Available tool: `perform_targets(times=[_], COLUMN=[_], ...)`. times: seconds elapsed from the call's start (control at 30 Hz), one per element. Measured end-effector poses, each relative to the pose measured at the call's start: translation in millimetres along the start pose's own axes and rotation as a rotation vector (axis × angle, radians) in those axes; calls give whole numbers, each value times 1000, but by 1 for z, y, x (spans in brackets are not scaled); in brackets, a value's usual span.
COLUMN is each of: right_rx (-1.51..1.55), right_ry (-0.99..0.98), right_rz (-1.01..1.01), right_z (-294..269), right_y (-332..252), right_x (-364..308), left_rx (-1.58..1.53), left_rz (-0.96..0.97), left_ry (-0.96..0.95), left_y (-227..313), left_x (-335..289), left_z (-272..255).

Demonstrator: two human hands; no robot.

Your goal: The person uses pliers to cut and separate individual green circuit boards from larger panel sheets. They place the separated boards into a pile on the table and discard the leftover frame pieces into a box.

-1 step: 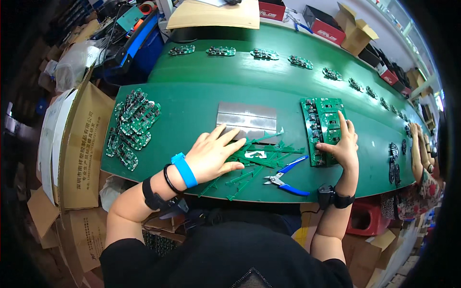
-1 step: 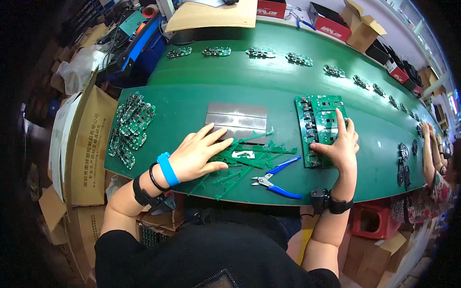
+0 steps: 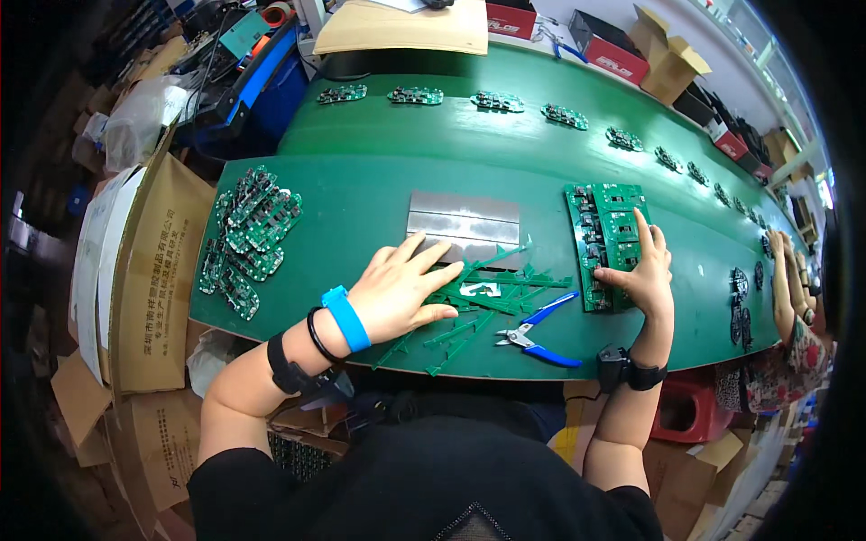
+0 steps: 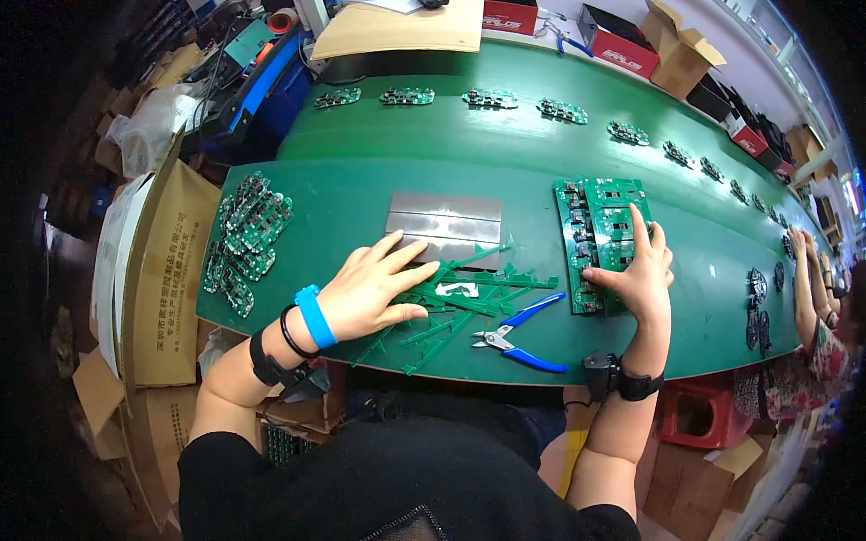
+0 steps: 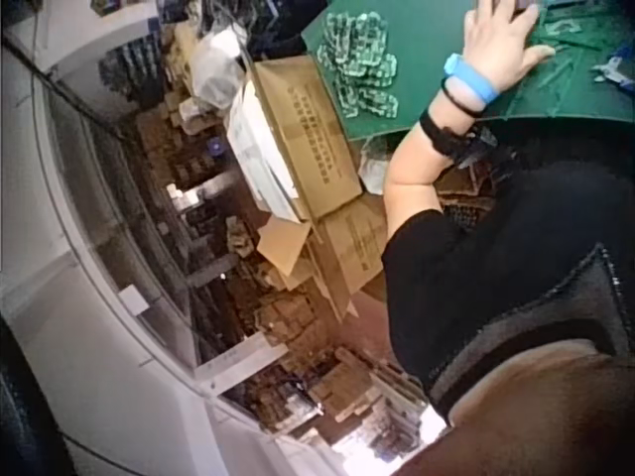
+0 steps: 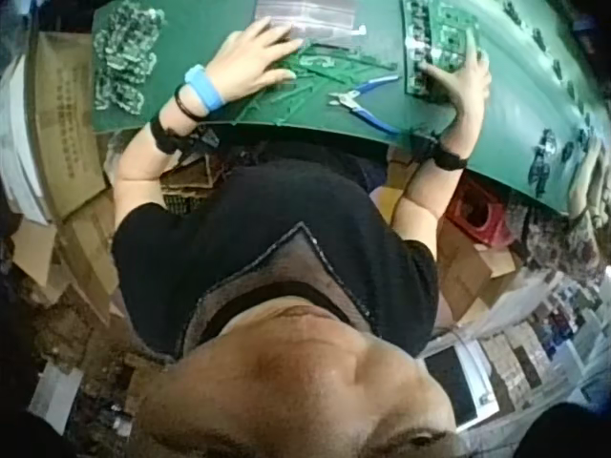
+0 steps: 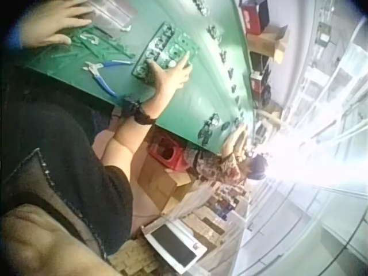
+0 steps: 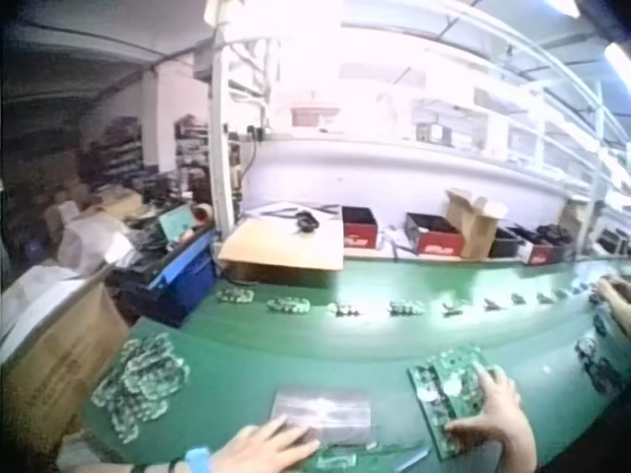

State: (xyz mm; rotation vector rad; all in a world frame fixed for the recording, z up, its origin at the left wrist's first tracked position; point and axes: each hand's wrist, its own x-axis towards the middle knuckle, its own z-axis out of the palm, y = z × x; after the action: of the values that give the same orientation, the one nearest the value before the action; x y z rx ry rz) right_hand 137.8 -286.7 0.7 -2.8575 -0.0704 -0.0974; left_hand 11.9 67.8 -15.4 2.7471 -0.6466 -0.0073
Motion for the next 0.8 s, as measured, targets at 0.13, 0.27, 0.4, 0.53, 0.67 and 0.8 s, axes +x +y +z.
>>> perform_targets(times=[0.13,0.27,0.4,0.53,0.67,0.8], right_rx=[103,270,649,810,239,63], right_ry=[47,196,77,-35,-9,-169], right_rz=[8,-136,-500,-621,-807,-935], right_z=[-11,-28,-17,6,26,46], right_y=[2,-13,-81,-123,-103,-111], right_x=[-3,-20,-51,-59,-35,-45], left_rx=[-133,-1058,-1639,-1889,-2044,-2114], left_rz=[24,-131,-222,-249,-388,-285], left_ry=[24,95,322,400,645,643], left_y=[2,22,74,52,-3,-19], left_x=[7,39,65,55,22,-15], left_z=[-7,-9,0,-1,-16,-29])
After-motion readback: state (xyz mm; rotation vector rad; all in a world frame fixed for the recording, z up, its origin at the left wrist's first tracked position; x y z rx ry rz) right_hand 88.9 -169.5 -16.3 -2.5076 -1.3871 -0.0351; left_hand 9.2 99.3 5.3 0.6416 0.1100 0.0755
